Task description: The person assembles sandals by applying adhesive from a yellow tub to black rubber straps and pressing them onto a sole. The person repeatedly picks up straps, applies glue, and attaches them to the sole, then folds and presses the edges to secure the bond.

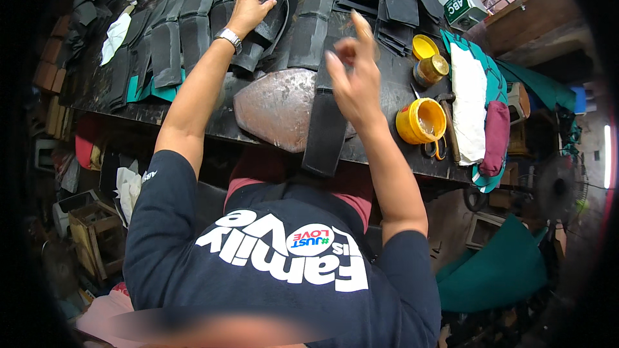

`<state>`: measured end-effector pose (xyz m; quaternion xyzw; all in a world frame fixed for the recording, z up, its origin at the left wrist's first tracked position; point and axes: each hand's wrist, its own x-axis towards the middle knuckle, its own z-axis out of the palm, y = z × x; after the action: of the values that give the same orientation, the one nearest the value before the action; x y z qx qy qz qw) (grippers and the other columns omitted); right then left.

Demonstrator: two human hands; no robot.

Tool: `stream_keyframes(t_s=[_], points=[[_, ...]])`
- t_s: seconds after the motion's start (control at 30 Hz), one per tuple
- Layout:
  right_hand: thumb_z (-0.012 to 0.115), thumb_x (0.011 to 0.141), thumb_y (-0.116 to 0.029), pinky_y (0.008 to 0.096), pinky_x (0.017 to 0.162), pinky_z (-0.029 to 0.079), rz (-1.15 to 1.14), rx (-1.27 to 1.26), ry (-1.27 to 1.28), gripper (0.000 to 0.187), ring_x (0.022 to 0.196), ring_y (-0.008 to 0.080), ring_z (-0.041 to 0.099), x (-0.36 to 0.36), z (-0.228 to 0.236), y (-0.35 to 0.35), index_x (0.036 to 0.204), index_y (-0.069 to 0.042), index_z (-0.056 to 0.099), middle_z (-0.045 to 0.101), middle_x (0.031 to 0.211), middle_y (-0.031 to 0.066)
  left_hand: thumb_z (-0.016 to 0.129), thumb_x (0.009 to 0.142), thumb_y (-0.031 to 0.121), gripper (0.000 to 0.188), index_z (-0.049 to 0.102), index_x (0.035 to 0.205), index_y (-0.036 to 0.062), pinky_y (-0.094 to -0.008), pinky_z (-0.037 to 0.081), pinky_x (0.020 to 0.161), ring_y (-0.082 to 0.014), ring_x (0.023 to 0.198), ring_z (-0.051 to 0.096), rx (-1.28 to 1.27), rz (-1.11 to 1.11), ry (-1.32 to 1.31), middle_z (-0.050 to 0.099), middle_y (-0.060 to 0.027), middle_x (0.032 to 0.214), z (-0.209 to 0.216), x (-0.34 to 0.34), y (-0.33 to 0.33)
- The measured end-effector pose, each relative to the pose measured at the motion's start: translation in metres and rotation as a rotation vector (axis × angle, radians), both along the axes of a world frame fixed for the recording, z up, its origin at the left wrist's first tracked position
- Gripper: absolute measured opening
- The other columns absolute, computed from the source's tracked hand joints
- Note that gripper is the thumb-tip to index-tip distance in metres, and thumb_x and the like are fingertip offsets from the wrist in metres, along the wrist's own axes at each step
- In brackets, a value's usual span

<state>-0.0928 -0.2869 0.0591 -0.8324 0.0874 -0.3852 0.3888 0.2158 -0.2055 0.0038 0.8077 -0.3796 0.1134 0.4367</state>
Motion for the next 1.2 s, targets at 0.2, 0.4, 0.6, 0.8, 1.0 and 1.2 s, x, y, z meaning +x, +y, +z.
stream_keyframes(t_s=[0.2, 0.4, 0.6, 0.8, 1.0, 1.2], points=[[0.073, 0.08, -0.019, 0.0473, 0.086, 0.054, -0.152, 0.003, 0.371, 0.095, 0.094, 0.0427, 0.07, 0.159, -0.026, -0.032, 0.159, -0.011, 0.021, 0.069, 0.094, 0.0232, 0.075, 0.086, 0.013, 0.048, 0.062, 0.132, 0.018, -0.0392, 0.057, 0.083, -0.0293, 0.09, 0.072, 0.006, -0.077, 0.015, 0.072, -0.0151, 0.102, 0.01, 0.001, -0.003], [0.068, 0.074, 0.004, 0.0303, 0.053, 0.052, -0.292, 0.229, 0.219, 0.082, 0.061, 0.0141, 0.063, 0.197, -0.065, -0.079, 0.149, -0.011, 0.038, 0.067, 0.077, 0.007, 0.072, 0.084, 0.007, 0.042, 0.067, 0.125, 0.0153, -0.0411, 0.057, 0.084, -0.034, 0.092, 0.072, -0.121, -0.075, 0.065, 0.074, -0.016, 0.098, 0.017, 0.028, 0.007], [0.067, 0.072, 0.006, 0.0329, 0.06, 0.054, -0.141, 0.263, 0.225, 0.086, 0.065, 0.0187, 0.065, 0.183, -0.074, -0.085, 0.151, -0.013, 0.037, 0.068, 0.084, 0.0094, 0.073, 0.086, 0.007, 0.044, 0.067, 0.129, 0.0161, -0.033, 0.056, 0.083, -0.0208, 0.091, 0.072, -0.19, -0.177, 0.222, 0.075, -0.0092, 0.101, 0.008, 0.047, -0.003], [0.066, 0.071, 0.001, 0.0432, 0.087, 0.053, -0.297, 0.029, 0.369, 0.088, 0.092, 0.0314, 0.067, 0.166, -0.077, -0.086, 0.152, -0.018, 0.036, 0.066, 0.097, 0.0142, 0.068, 0.085, 0.0, 0.037, 0.07, 0.121, 0.0051, -0.0308, 0.05, 0.094, -0.0175, 0.104, 0.064, -0.489, -0.291, 0.475, 0.071, -0.0079, 0.11, 0.017, 0.073, 0.005], [0.057, 0.076, 0.006, 0.0424, 0.091, 0.052, -0.17, -0.229, 0.275, 0.082, 0.099, 0.0314, 0.066, 0.161, -0.078, -0.08, 0.152, -0.02, 0.04, 0.067, 0.102, 0.0123, 0.062, 0.087, -0.004, 0.046, 0.063, 0.133, 0.0013, -0.034, 0.039, 0.111, -0.0223, 0.129, 0.052, -0.579, -0.433, 0.511, 0.063, -0.0118, 0.133, 0.059, 0.084, 0.02], [0.054, 0.098, -0.02, 0.0458, 0.1, 0.049, -0.011, -0.039, 0.261, 0.066, 0.114, 0.0392, 0.063, 0.156, -0.067, -0.072, 0.158, -0.018, 0.028, 0.058, 0.132, 0.0233, 0.058, 0.089, -0.008, 0.054, 0.052, 0.142, -0.0035, -0.0344, 0.035, 0.116, -0.0225, 0.137, 0.047, -0.794, -0.442, 0.358, 0.054, -0.0123, 0.144, 0.091, 0.085, 0.044]])
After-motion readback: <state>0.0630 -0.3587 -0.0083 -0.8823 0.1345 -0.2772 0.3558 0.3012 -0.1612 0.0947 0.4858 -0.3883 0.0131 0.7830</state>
